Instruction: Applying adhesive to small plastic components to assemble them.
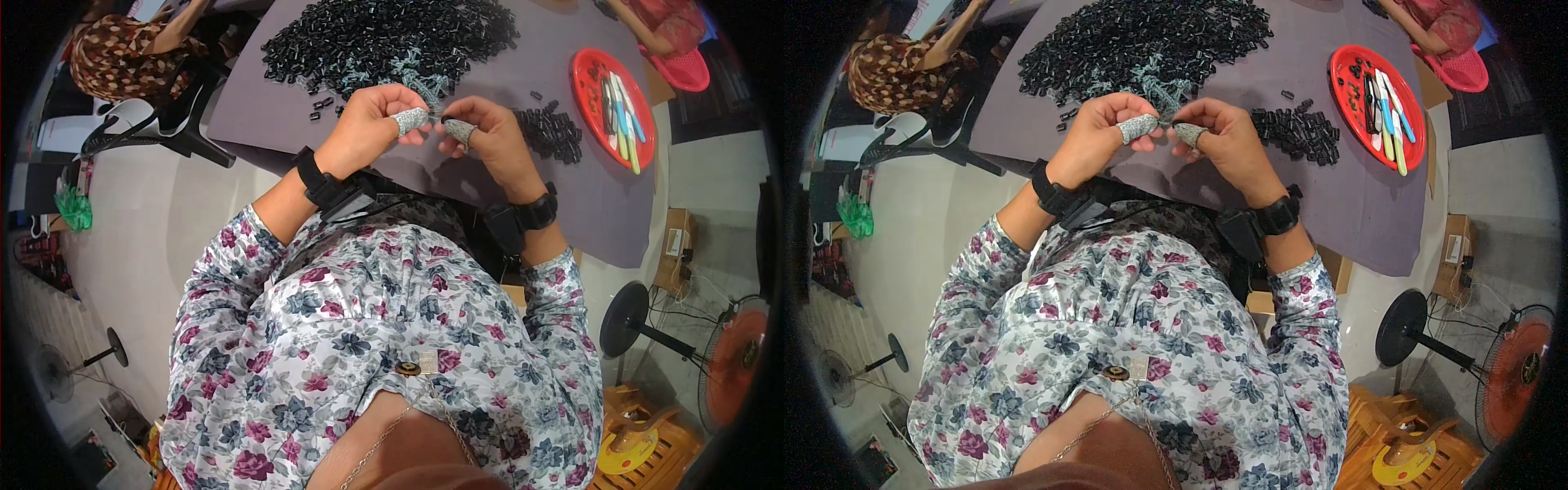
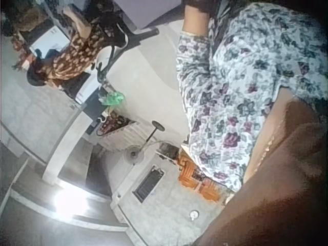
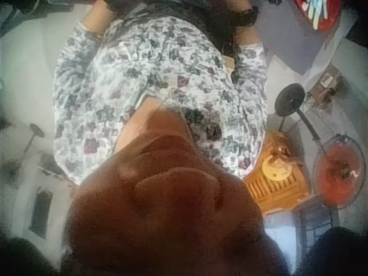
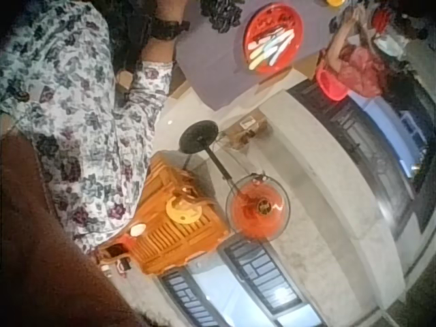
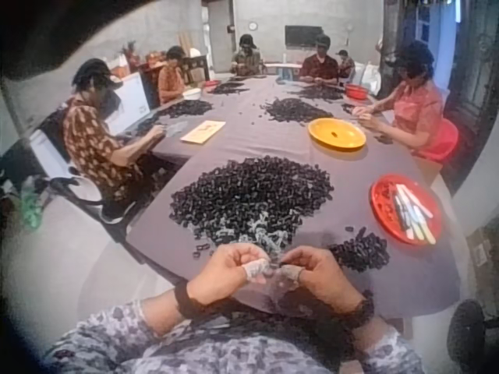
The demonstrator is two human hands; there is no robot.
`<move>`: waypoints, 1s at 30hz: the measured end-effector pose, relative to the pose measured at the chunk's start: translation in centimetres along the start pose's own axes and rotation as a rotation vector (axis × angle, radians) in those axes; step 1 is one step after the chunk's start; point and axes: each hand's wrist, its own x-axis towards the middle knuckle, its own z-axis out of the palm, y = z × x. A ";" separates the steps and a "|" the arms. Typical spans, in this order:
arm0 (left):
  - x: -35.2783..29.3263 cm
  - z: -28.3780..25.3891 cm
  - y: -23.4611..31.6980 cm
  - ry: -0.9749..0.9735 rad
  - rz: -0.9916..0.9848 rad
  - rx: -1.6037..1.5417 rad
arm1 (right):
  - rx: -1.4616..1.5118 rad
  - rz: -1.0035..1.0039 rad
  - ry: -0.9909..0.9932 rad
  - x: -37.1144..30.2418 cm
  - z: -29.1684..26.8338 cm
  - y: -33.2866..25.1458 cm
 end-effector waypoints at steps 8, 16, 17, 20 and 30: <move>0.1 -0.1 -0.4 -0.001 -0.004 0.030 | -0.049 -0.033 -0.039 -0.3 0.0 -0.4; 0.1 -0.3 -0.6 -0.009 -0.002 0.007 | 0.044 0.053 -0.004 -0.4 0.0 -0.4; 0.1 -0.3 -0.6 -0.012 -0.002 0.000 | 0.051 0.058 -0.006 -0.4 0.1 -0.3; 0.1 -0.3 -0.6 -0.012 -0.003 0.007 | 0.085 0.068 -0.005 -0.4 0.3 -0.3; 0.2 0.1 -0.8 -0.014 -0.001 -0.016 | 0.035 -0.021 0.078 -0.3 -0.8 2.2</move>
